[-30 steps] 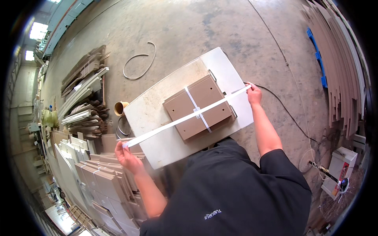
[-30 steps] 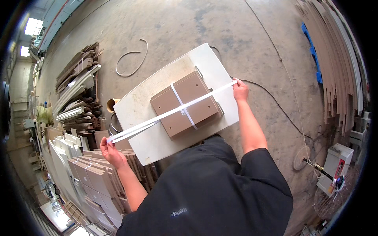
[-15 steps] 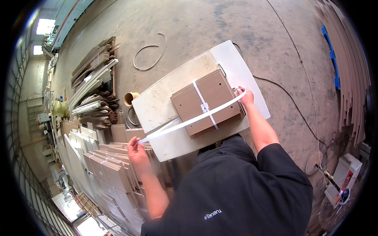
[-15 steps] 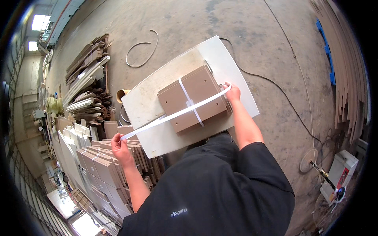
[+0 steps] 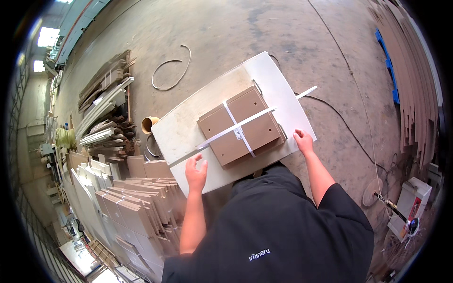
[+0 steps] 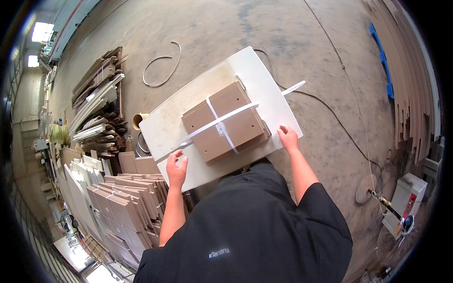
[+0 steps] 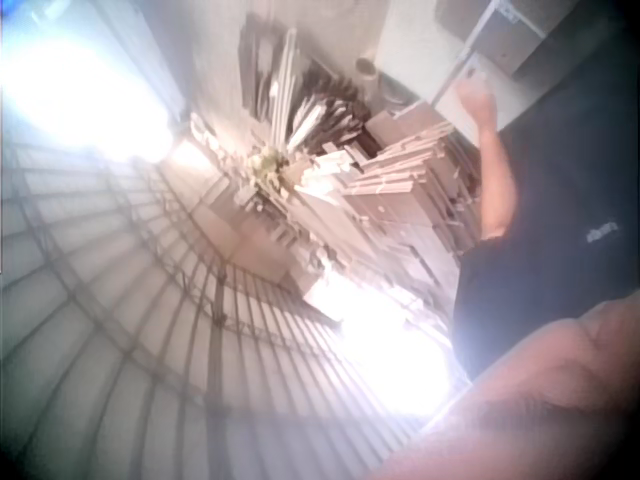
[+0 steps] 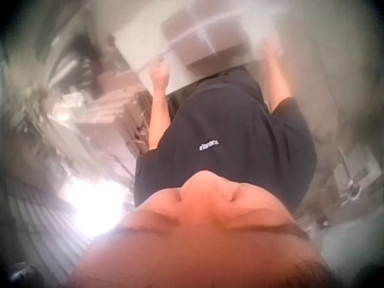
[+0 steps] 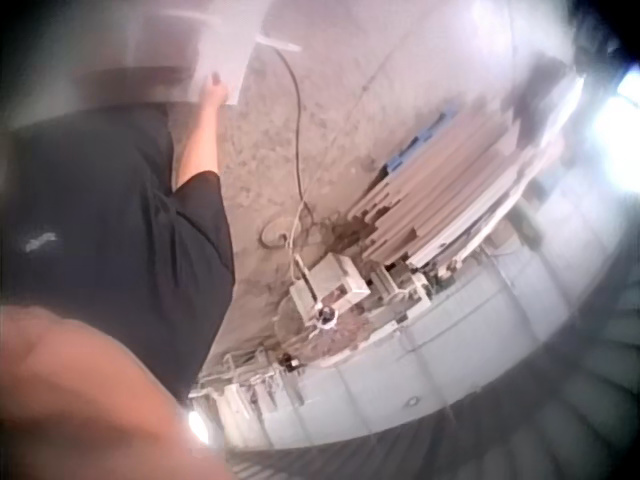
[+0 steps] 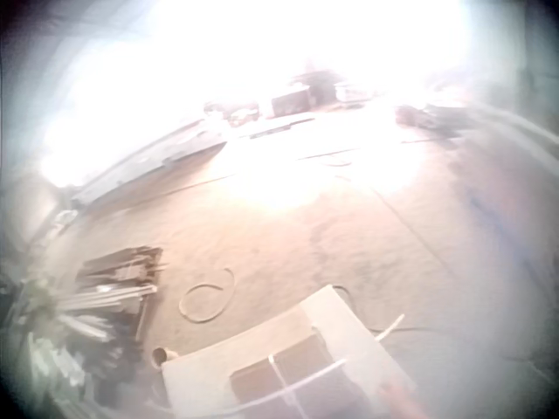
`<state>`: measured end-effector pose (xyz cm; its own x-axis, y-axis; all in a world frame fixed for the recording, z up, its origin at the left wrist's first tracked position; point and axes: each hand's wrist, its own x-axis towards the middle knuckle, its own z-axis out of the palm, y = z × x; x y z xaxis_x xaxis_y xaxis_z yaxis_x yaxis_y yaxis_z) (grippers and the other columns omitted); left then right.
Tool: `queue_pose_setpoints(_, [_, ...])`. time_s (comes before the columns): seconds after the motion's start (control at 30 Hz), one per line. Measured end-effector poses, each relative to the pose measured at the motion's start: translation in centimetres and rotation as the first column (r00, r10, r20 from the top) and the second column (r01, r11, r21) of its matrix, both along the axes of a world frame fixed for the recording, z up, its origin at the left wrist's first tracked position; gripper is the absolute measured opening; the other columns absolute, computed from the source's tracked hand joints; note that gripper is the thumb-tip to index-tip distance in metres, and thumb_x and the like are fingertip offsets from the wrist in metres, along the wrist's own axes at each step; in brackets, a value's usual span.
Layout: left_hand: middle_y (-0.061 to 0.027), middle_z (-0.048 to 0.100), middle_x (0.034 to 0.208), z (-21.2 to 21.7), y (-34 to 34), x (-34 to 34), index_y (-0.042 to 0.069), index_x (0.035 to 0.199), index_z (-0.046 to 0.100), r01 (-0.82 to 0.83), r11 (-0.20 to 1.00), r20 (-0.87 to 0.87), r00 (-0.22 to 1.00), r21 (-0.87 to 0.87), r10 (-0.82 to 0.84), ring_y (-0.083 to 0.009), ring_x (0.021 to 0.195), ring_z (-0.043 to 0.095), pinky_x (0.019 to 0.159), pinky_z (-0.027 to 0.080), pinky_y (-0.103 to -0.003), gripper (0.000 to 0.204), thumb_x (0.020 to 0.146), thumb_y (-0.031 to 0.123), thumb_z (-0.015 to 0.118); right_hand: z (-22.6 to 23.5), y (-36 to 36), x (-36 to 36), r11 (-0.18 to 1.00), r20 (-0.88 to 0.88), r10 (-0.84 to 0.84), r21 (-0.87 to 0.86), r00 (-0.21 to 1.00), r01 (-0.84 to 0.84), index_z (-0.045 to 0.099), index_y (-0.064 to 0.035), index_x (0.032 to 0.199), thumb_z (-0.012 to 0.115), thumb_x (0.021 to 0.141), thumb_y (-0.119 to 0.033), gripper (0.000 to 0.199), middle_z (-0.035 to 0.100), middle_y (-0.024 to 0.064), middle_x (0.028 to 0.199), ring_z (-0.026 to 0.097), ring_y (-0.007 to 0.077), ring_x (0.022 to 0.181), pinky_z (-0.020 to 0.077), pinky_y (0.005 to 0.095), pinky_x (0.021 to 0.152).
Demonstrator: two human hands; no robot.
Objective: The person bundles flat wooden panels with white plastic straps in a workshop. They pick up panels from a stack, place them on a white workbench, wrap a strap around them, and then stack the finished bundles on a pallet. The person repeats this process for several sets of panels.
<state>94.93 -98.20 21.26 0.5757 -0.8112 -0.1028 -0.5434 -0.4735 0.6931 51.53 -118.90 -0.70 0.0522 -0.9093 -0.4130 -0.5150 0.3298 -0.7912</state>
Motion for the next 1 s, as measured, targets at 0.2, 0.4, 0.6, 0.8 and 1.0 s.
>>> queue_pose_setpoints(0.2, [-0.0122,0.069,0.115,-5.5,-2.7,-3.5,0.007,0.123,0.066,0.279,0.96,0.069,0.958,0.009,-0.279,-0.0316,0.114,0.063,0.101,0.049,-0.041,0.035,0.09,0.015,0.071,1.5,4.3,-2.4,0.998,-0.055,0.025,0.063,0.998,-0.022,0.074,0.0002,0.116,0.073,0.091,-0.023,0.034,0.078,0.0135,0.106,0.074,0.0185,0.097,0.0572,0.032,0.088])
queue_pose_setpoints(0.4, [-0.0169,0.035,0.164,-12.3,-8.6,-2.8,0.002,0.156,0.037,0.461,0.876,0.365,0.798,0.141,-0.479,-0.0339,0.153,0.03,0.125,0.024,-0.048,0.07,0.098,0.032,0.063,3.4,8.3,-6.2,0.99,-0.09,0.066,0.127,0.994,-0.054,0.074,-0.0037,0.117,0.072,0.092,-0.024,0.032,0.078,0.0136,0.105,0.075,0.0219,0.095,0.0581,0.034,0.086])
queue_pose_setpoints(0.6, [-0.0147,0.013,0.172,-16.5,-21.5,-5.4,0.0,0.162,0.022,0.525,0.812,0.409,0.702,0.254,-0.582,-0.0285,0.16,0.007,0.129,0.003,-0.049,0.088,0.1,0.057,0.048,7.5,11.3,-9.6,0.986,-0.175,0.111,0.139,0.978,-0.087,0.073,-0.0029,0.116,0.074,0.094,-0.019,0.028,0.078,0.0094,0.102,0.073,0.0144,0.091,0.0571,0.0297,0.084])
queue_pose_setpoints(0.8, [-0.0133,0.02,0.171,-14.1,-21.6,-16.5,0.002,0.161,0.028,0.84,0.4,0.261,0.319,0.368,-0.911,-0.0265,0.159,0.013,0.129,0.006,-0.05,0.088,0.101,0.066,0.037,10.1,10.1,-9.1,0.983,-0.169,0.112,0.16,0.979,-0.084,0.073,-0.002,0.115,0.074,0.094,-0.019,0.027,0.077,0.0073,0.103,0.072,0.0143,0.095,0.0567,0.0297,0.087])
queue_pose_setpoints(1.0, [-0.0149,0.048,0.156,-18.7,-2.7,-19.7,0.006,0.148,0.05,0.962,0.242,0.05,0.249,-0.126,-0.967,-0.0284,0.146,0.044,0.121,0.035,-0.047,0.063,0.099,0.045,0.058,8.4,3.5,-2.2,0.951,-0.02,0.196,0.247,0.98,-0.185,0.067,-0.002,0.125,0.07,0.098,-0.029,0.039,0.073,0.0097,0.113,0.071,0.0179,0.103,0.0565,0.0321,0.087])
